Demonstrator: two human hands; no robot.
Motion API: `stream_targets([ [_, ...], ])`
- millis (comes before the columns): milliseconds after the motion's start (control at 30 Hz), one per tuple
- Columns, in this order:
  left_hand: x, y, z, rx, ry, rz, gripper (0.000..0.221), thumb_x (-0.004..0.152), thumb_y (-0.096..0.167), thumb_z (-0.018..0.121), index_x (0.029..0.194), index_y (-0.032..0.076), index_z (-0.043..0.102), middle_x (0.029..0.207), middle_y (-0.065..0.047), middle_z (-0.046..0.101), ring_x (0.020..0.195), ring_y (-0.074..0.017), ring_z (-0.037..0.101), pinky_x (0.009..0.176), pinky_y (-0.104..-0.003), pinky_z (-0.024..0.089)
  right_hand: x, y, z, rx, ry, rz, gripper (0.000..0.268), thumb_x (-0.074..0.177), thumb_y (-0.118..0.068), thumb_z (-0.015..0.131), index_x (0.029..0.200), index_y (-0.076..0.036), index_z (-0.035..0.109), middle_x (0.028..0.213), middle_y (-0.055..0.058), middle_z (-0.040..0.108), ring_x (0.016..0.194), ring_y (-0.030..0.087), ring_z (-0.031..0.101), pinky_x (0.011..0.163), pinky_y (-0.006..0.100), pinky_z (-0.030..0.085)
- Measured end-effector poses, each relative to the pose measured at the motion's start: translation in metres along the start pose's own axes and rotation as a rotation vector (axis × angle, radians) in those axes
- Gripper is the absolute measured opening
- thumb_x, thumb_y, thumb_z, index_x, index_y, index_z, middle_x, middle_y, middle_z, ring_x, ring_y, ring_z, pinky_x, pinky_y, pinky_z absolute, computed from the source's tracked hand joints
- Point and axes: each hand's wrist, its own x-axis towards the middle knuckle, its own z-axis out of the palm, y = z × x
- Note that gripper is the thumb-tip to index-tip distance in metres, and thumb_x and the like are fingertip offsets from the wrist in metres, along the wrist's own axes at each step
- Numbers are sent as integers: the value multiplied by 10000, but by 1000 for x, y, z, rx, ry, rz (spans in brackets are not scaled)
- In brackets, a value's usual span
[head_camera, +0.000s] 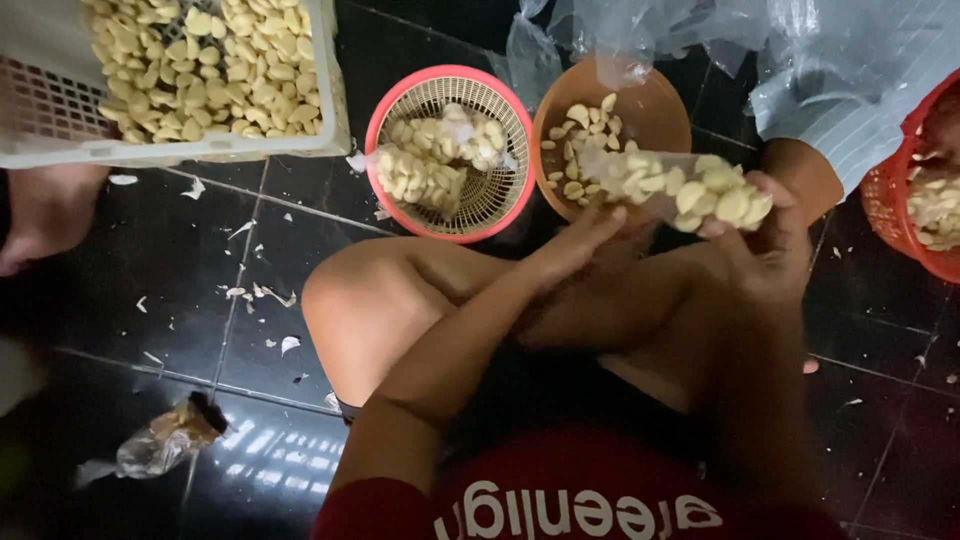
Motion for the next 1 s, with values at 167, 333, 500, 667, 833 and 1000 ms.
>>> stream_targets([
  [167, 8, -17, -16, 496, 5, -80, 840, 882, 615, 503, 1575, 156, 378, 1575, -126, 507, 1429, -297, 495, 1166, -386, 353, 26, -3, -6, -25, -130, -213, 512, 1044, 19, 657, 1484, -50, 406, 1481, 216, 518, 1325, 276, 530, 1162, 363, 452],
  [333, 37, -63, -32, 763, 81, 12, 674, 932, 532, 546, 1514, 197, 495, 1418, -132, 660, 1271, -305, 636, 1027, -371, 485, 41, -22, -11, -179, -109, -244, 481, 1077, -128, 695, 1475, -4, 454, 1357, 139, 472, 1238, 234, 502, 1106, 328, 416],
  [500, 27, -48, -29, 724, 51, 67, 696, 918, 547, 544, 1480, 139, 519, 1387, -169, 672, 1272, -317, 637, 1023, -375, 478, 44, -42, 1, -59, -101, -198, 500, 1067, -91, 692, 1492, -11, 441, 1396, 162, 533, 1277, 231, 527, 1127, 317, 439],
  [667, 22, -45, -27, 690, 53, 65, 616, 917, 475, 572, 1445, 158, 553, 1267, -126, 759, 1193, -284, 698, 964, -372, 504, 50, -44, 11, -94, -139, -235, 492, 1066, -58, 705, 1487, -10, 455, 1421, 150, 483, 1268, 244, 499, 1092, 338, 437],
  [833, 19, -35, -28, 704, 47, 60, 619, 925, 476, 581, 1476, 200, 526, 1305, -121, 744, 1216, -284, 689, 999, -352, 497, 54, -53, 11, -170, -197, -286, 449, 1106, -28, 700, 1495, 9, 480, 1389, 158, 509, 1266, 277, 534, 1098, 369, 469],
  [1000, 20, -38, -26, 707, 58, 20, 656, 914, 487, 587, 1489, 179, 518, 1340, -144, 710, 1232, -290, 670, 992, -357, 491, 57, -53, 14, -91, -133, -318, 413, 1112, 56, 671, 1475, 0, 483, 1358, 151, 478, 1227, 271, 510, 1070, 353, 449],
])
